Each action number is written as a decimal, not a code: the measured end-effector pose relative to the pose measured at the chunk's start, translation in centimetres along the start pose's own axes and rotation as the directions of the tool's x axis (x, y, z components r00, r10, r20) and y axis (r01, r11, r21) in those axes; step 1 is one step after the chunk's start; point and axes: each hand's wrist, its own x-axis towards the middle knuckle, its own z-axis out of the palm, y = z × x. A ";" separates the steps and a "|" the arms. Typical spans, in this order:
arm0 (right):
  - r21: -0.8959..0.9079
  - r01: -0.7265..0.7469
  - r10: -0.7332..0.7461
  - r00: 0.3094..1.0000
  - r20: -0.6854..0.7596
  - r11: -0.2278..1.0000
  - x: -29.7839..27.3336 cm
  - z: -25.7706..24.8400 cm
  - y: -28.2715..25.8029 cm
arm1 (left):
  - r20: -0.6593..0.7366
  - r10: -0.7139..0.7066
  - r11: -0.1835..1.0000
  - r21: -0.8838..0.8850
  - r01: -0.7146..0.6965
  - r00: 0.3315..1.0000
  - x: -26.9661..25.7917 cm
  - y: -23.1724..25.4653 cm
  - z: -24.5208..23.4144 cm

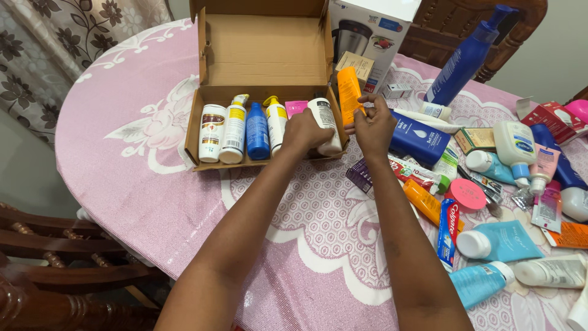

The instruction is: The person packs various personal care items, including bottles, tubes, and boxes, into a cardboard box on a table. They arrange the items by hand, close the box, and then open another box to continue packing additional items.

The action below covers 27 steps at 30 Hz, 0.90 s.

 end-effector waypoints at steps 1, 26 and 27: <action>0.003 0.002 -0.002 1.000 0.003 1.000 0.1 0.0 0.0 | -0.009 -0.005 1.000 -0.018 0.005 1.000 0.0 -0.1 0.2; 0.185 -0.071 0.041 0.986 0.163 0.980 -1.9 3.5 -2.0 | 0.231 -0.053 0.661 -0.721 0.208 0.971 2.9 -5.7 -4.7; 0.221 -0.107 0.066 0.981 0.184 0.969 -2.0 3.8 -1.9 | 0.269 -0.029 0.634 -0.740 0.226 0.963 3.2 -5.8 -4.4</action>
